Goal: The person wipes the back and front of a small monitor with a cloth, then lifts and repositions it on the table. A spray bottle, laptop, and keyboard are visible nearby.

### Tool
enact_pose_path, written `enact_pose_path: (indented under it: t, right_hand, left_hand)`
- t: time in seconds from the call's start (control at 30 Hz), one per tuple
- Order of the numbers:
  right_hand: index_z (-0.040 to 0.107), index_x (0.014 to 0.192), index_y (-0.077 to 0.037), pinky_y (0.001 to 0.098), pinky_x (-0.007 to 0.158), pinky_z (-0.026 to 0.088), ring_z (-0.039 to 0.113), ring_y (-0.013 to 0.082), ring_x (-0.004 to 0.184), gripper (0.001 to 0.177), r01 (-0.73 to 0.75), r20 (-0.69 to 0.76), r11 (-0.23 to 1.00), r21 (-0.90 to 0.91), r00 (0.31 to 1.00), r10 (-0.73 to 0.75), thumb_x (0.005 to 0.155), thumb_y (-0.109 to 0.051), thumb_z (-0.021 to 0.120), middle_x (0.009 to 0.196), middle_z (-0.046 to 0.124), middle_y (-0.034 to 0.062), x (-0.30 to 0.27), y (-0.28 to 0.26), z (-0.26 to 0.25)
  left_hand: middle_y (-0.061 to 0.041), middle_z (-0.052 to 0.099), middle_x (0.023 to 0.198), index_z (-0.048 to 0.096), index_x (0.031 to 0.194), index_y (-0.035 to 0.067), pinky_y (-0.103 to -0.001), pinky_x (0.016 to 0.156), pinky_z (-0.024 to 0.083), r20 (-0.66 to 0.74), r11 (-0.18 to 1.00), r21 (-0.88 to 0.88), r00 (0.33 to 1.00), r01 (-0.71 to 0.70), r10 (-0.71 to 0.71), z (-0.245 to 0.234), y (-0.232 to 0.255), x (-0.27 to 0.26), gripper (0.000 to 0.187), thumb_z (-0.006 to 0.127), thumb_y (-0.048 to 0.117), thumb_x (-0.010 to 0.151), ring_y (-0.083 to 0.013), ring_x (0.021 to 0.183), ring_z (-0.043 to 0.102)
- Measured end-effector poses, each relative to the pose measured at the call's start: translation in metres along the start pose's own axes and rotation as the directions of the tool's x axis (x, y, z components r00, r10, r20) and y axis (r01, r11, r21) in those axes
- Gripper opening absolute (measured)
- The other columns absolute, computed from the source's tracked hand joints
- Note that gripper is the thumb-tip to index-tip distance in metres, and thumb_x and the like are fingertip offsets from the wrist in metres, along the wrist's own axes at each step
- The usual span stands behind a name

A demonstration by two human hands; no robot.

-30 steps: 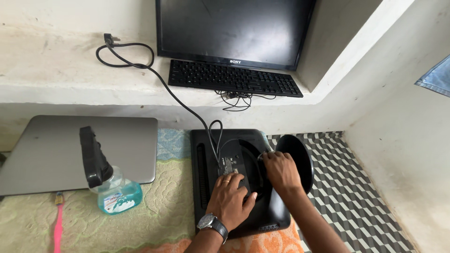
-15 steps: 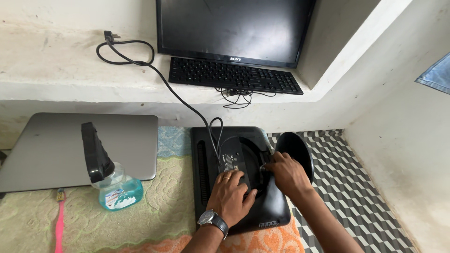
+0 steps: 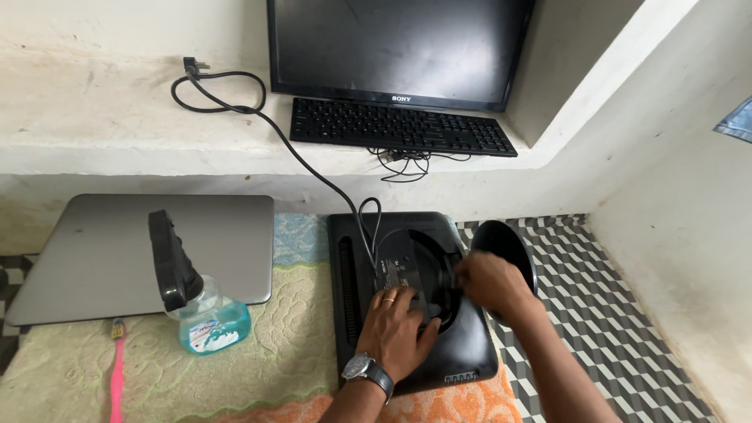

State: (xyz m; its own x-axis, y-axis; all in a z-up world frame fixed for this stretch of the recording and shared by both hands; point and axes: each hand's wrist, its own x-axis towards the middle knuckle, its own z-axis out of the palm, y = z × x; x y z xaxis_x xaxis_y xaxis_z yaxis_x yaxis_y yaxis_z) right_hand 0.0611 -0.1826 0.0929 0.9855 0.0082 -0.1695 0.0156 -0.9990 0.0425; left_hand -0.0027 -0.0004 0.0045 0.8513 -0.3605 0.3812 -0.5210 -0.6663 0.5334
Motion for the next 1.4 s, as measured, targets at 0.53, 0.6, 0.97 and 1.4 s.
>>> enact_pose_path:
  t: [0.53,0.6,0.97,1.4]
  right_hand:
    - [0.080,0.107,-0.015,0.0393,0.094,0.054,0.070,0.0283,0.103,0.037,0.245,-0.171,0.963,0.109,0.959,-0.225,0.083,0.005,0.060,0.109,0.073,0.0072,-0.003,0.007,0.030]
    - [0.079,0.108,-0.016,0.0385,0.091,0.056,0.072,0.0269,0.098,0.032,0.182,-0.131,0.971,0.154,0.978,-0.163,0.089,0.001,0.060,0.108,0.073,0.0067,-0.009,0.010,0.031]
    - [0.080,0.107,-0.011,0.0391,0.081,0.056,0.069,0.0294,0.092,0.038,0.069,-0.642,0.972,0.226,0.761,0.095,0.079,0.008,0.062,0.099,0.073,0.0100,-0.052,-0.010,0.086]
    - [0.081,0.107,-0.017,0.0372,0.075,0.057,0.070,0.0241,0.089,0.033,-0.063,-0.607,0.932,0.357,0.742,0.283,0.083,-0.001,0.064,0.098,0.074,0.0034,-0.108,-0.016,0.113]
  left_hand:
    - [-0.023,0.062,0.129,0.078,0.087,-0.002,-0.053,0.112,0.034,-0.006,1.000,-0.028,1.000,-0.001,0.001,0.007,-0.004,0.000,0.046,0.059,0.039,0.096,-0.0376,0.128,0.052]
    - [-0.023,0.062,0.129,0.078,0.087,-0.002,-0.054,0.112,0.034,-0.016,1.000,-0.031,1.000,-0.002,0.002,0.008,-0.004,-0.001,0.046,0.059,0.039,0.097,-0.0375,0.129,0.052]
    - [-0.022,0.062,0.129,0.078,0.086,-0.002,-0.052,0.114,0.033,-0.017,0.999,-0.054,1.000,0.003,-0.004,0.006,-0.005,-0.002,0.047,0.058,0.039,0.097,-0.0370,0.131,0.051]
    - [-0.023,0.062,0.129,0.078,0.085,-0.002,-0.052,0.113,0.033,-0.013,0.998,-0.070,1.000,0.003,-0.004,0.006,-0.006,-0.002,0.047,0.057,0.039,0.097,-0.0376,0.131,0.050]
